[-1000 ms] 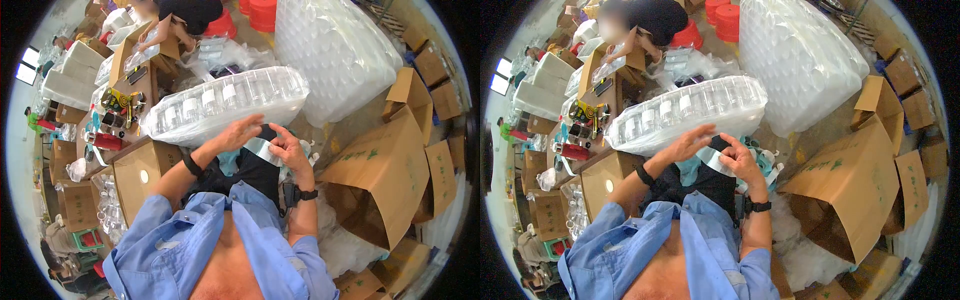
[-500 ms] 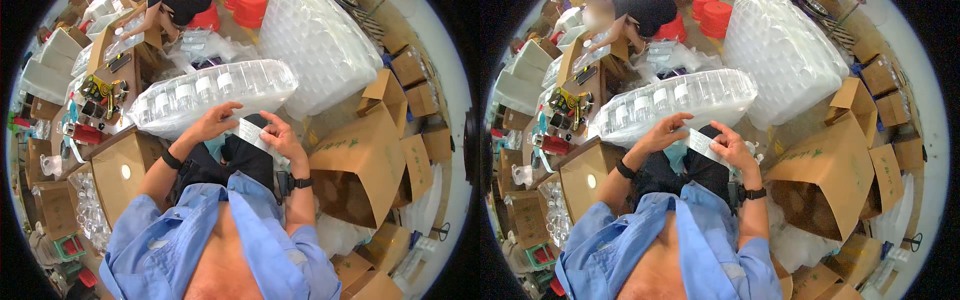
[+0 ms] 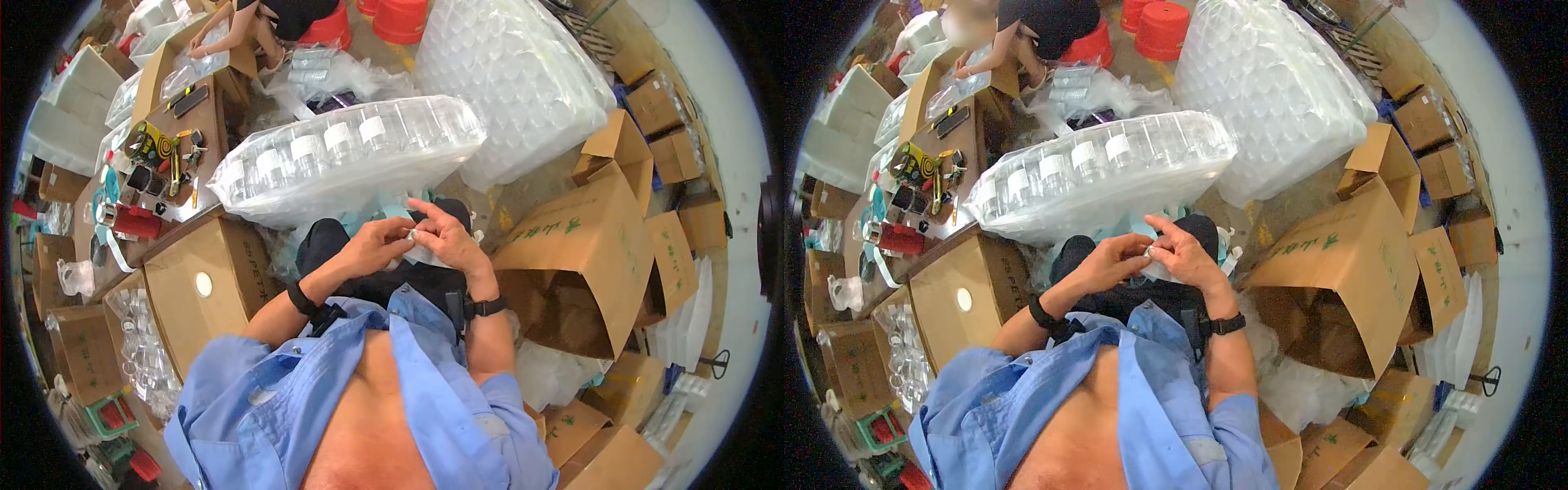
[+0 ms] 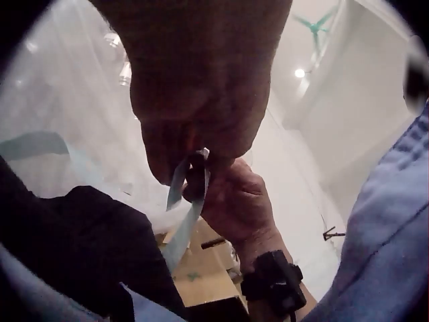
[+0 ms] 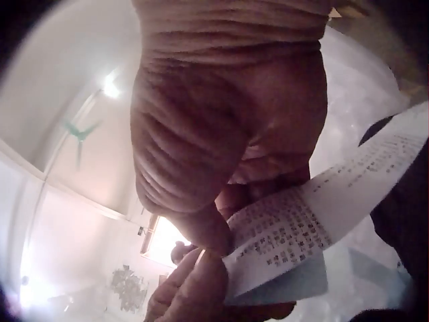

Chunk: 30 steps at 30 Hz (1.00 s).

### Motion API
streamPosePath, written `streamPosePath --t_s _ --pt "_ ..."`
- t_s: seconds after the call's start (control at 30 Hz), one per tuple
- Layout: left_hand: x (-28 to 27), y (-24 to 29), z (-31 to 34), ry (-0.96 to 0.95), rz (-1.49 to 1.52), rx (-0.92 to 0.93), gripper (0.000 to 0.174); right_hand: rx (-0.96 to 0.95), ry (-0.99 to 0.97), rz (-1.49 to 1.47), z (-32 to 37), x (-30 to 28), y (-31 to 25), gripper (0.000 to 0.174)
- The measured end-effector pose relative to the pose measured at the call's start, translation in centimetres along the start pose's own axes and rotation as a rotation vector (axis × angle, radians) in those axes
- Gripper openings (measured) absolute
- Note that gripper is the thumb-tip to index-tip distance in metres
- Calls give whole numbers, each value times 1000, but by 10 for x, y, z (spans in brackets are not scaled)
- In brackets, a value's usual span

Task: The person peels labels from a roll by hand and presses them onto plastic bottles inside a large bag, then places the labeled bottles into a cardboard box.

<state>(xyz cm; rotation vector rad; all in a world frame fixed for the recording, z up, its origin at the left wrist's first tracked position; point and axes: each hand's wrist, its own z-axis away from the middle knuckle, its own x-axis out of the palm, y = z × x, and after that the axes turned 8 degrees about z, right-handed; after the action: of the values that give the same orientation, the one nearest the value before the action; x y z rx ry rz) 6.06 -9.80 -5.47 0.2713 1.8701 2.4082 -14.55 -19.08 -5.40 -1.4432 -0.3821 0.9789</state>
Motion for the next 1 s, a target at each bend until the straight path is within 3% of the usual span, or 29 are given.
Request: streamPosePath --t_s 0.13,0.23,0.37,0.57,0.77,0.87,1.0 --pt "-9 -14 -3 -81 233 -66 40 9 -55 -27 -1 -3 -1 64" --pt "-17 -15 -3 -9 214 -188 38 21 -38 -88 -2 -7 5 63" --pt "-41 -26 -27 178 211 151 42 29 74 -258 -3 -21 31 61" --pt "-81 22 -89 380 -406 312 46 7 216 -314 3 -44 53 59" --pt "-99 37 -172 479 -644 353 52 11 219 -393 15 -55 75 59" --pt "-110 28 -204 514 -814 463 55 26 257 -365 24 -60 76 59" --pt "-120 16 -228 530 -927 437 59 50 269 -402 33 -66 87 59"
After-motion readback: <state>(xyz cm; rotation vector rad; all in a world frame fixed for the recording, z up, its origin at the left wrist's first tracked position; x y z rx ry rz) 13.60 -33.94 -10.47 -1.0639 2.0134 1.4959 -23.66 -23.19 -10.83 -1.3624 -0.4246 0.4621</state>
